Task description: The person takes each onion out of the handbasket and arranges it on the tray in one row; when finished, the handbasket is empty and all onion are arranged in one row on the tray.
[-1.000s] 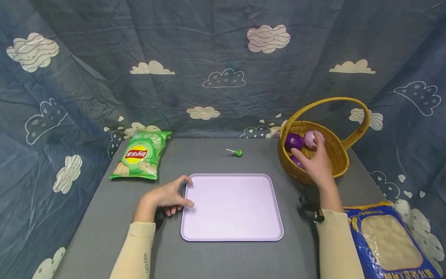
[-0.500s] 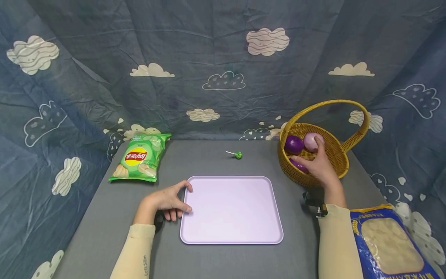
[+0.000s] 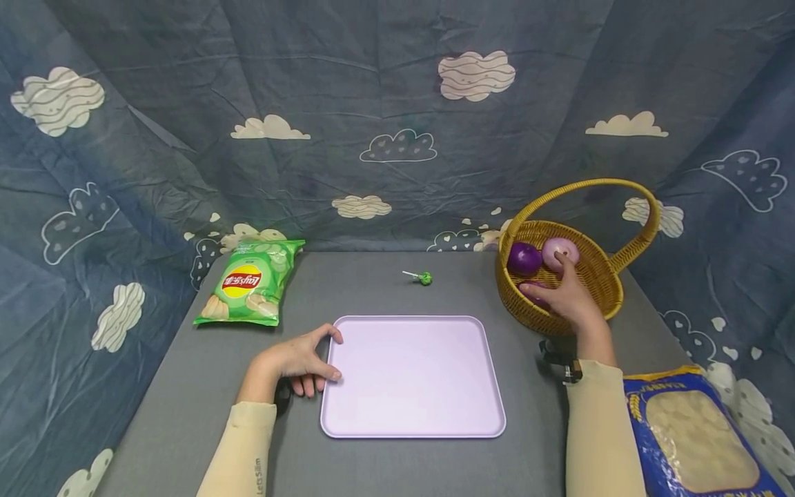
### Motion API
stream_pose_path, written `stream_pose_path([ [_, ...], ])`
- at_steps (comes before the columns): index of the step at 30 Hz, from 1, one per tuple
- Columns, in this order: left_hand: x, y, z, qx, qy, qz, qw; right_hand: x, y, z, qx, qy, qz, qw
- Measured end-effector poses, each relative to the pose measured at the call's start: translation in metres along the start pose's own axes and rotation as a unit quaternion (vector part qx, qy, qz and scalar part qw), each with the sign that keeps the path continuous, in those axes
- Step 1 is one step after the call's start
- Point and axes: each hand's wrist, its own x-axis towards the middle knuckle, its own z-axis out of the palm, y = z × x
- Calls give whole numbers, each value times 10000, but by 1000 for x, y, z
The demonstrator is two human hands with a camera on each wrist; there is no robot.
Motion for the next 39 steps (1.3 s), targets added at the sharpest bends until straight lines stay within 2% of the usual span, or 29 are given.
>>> stream_pose_path([
  [8,0,-1,0,-24,-2,10,10000,2,-1,0,-407,-49,126,9991],
  [20,0,0,0,0,0,33,10000,5,2,2,-910,-64,-13,9958],
  [39,1,0,-1,41,-5,-29,10000,5,0,3,-1031,-164,117,9945],
])
